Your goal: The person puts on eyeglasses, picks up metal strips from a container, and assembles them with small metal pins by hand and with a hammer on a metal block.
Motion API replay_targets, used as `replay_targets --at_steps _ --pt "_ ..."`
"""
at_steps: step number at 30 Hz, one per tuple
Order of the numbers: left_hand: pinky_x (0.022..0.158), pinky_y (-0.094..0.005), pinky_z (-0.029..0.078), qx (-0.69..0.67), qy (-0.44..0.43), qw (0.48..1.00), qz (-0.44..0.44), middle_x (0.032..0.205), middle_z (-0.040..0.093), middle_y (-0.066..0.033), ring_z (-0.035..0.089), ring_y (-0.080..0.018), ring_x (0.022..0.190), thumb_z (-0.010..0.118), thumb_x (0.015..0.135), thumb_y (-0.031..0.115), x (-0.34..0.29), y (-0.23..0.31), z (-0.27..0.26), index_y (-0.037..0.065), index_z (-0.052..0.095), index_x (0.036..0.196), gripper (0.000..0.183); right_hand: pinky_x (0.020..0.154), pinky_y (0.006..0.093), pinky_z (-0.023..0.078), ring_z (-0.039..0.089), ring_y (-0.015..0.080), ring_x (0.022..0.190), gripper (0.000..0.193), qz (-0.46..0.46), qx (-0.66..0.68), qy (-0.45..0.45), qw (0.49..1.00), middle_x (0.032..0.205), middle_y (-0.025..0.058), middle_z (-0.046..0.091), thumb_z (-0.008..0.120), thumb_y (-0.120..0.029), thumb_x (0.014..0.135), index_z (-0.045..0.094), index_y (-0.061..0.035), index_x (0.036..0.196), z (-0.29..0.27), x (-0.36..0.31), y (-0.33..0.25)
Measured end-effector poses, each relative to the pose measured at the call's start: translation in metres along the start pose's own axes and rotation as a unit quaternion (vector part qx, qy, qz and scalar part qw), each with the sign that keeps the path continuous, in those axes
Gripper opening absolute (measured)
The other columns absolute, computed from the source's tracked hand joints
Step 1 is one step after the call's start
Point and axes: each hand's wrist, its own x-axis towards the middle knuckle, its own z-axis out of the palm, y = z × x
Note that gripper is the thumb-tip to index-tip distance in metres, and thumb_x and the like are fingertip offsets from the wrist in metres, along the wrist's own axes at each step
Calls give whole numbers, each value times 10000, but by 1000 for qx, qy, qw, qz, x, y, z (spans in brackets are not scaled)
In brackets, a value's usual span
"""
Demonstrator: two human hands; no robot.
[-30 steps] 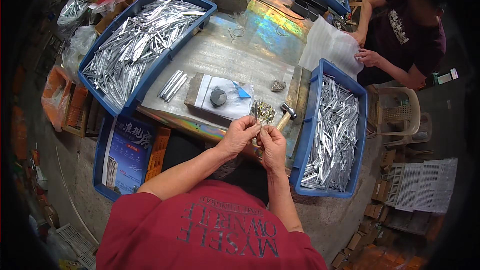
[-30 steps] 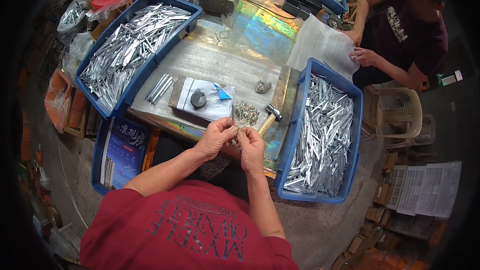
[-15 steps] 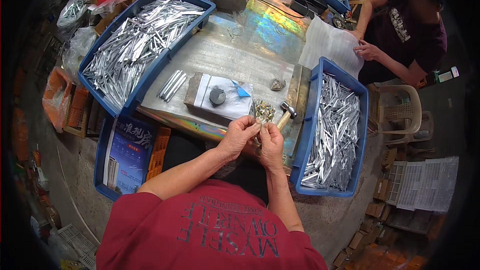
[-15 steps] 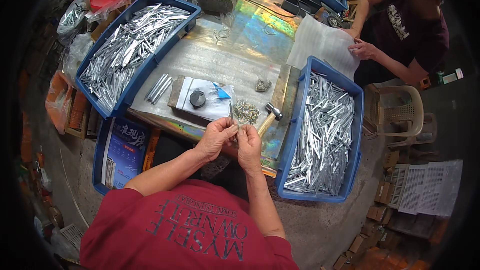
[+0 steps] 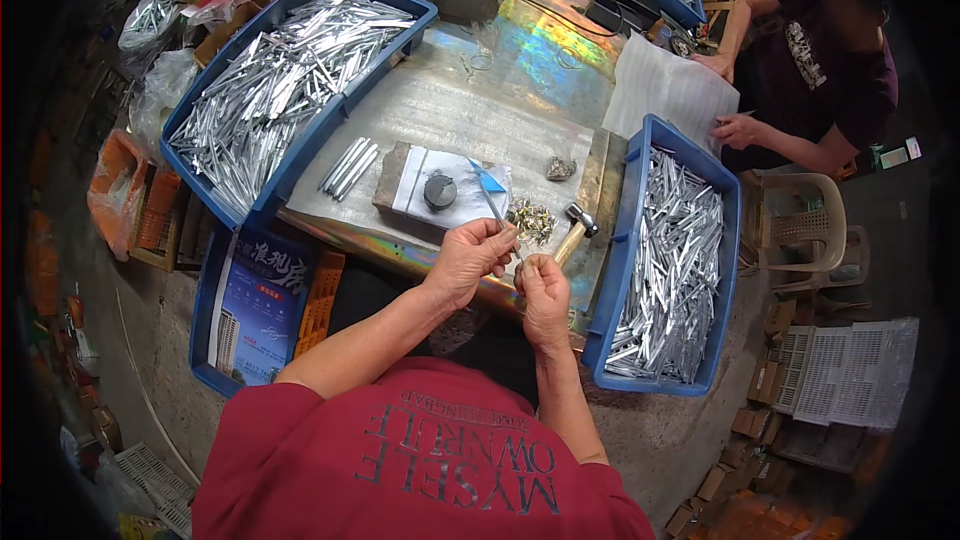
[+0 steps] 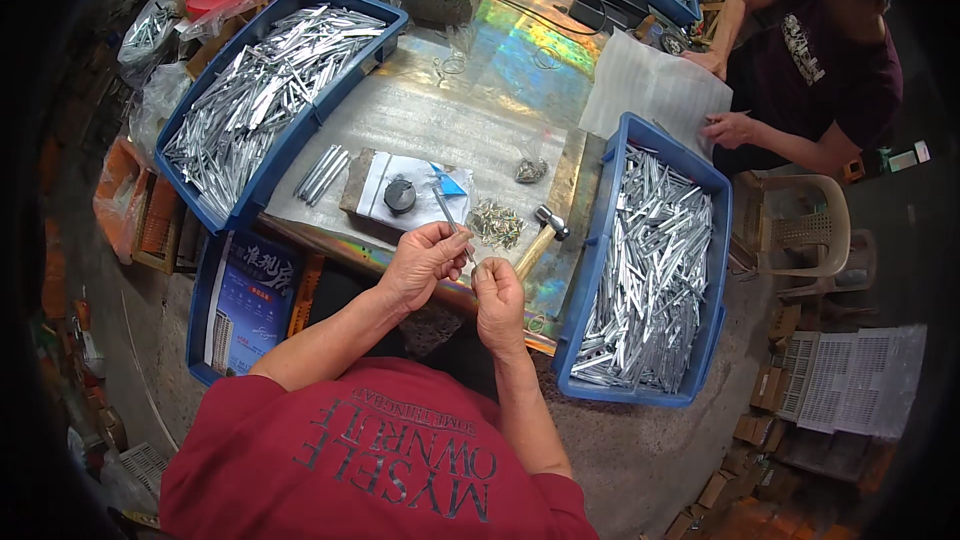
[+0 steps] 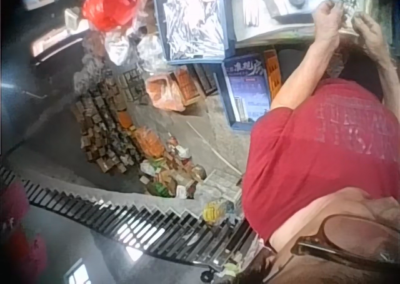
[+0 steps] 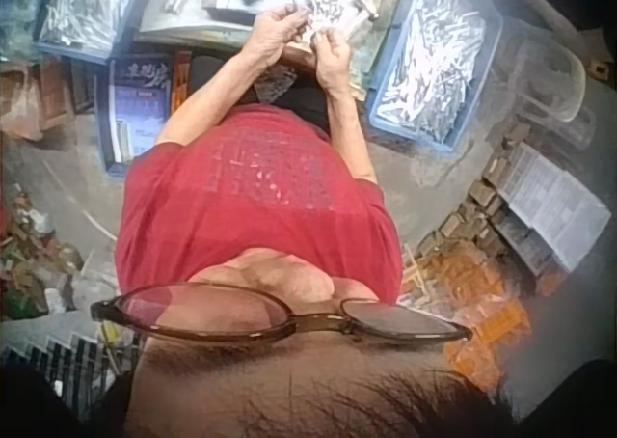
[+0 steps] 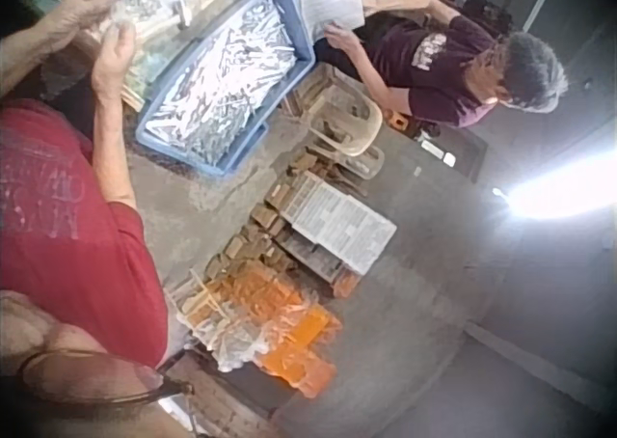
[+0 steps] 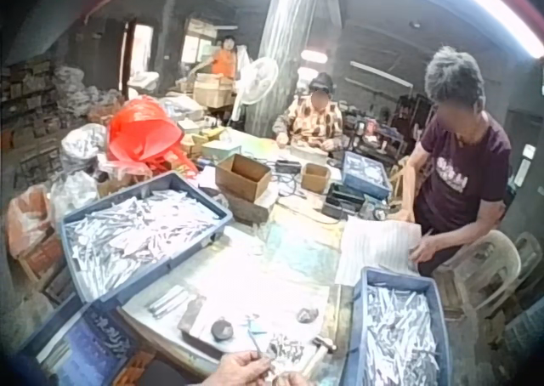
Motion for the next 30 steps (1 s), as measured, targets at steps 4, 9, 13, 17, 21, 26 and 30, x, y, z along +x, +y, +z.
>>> replay_targets --at_steps 4,9,13,17,21,26,30 --pt "473 -162 410 -16 2 1000 -7 727 570 -32 504 -57 579 560 798 143 -3 1 0 40 548 848 115 522 171 287 336 35 589 112 -8 11 -10 1000 664 -40 400 445 -144 853 455 -44 803 2 -1 3" --pt "475 -160 410 -11 2 1000 -8 727 571 -30 504 -55 576 559 799 142 -2 -1 -3 39 548 839 111 520 169 284 334 34 586 110 -7 14 -12 1000 662 -41 396 444 -143 853 455 -43 807 2 -2 3" --pt "477 -161 411 -10 -4 1000 -5 727 573 -31 506 -54 573 564 796 145 -3 -1 -3 40 548 836 113 516 167 278 327 33 580 111 0 25 -22 999 657 -43 388 442 -142 855 453 -44 804 2 -2 4" --pt "484 -163 412 20 1 1000 8 722 578 -33 508 -53 571 569 793 140 -6 0 -2 35 549 833 114 509 169 273 319 32 572 114 9 27 -21 999 654 -44 381 440 -144 857 451 -47 797 3 -3 2" --pt "489 -165 410 63 -14 996 55 703 580 -33 505 -49 564 571 790 130 -8 -1 0 24 553 820 112 504 168 270 316 31 568 116 -10 18 -18 1000 652 -46 381 437 -143 858 450 -48 792 4 -2 5" --pt "481 -163 402 81 1 995 53 686 577 -32 498 -45 557 570 792 141 -9 4 -1 19 558 803 123 502 164 267 315 27 569 122 -2 35 -14 999 651 -50 385 442 -146 858 450 -51 782 8 -1 7" --pt "462 -159 395 107 10 994 34 673 571 -29 491 -44 534 561 801 164 -10 8 -6 25 554 774 141 504 162 270 321 26 575 128 1 17 -14 1000 652 -51 391 443 -148 860 455 -47 782 14 -1 5"
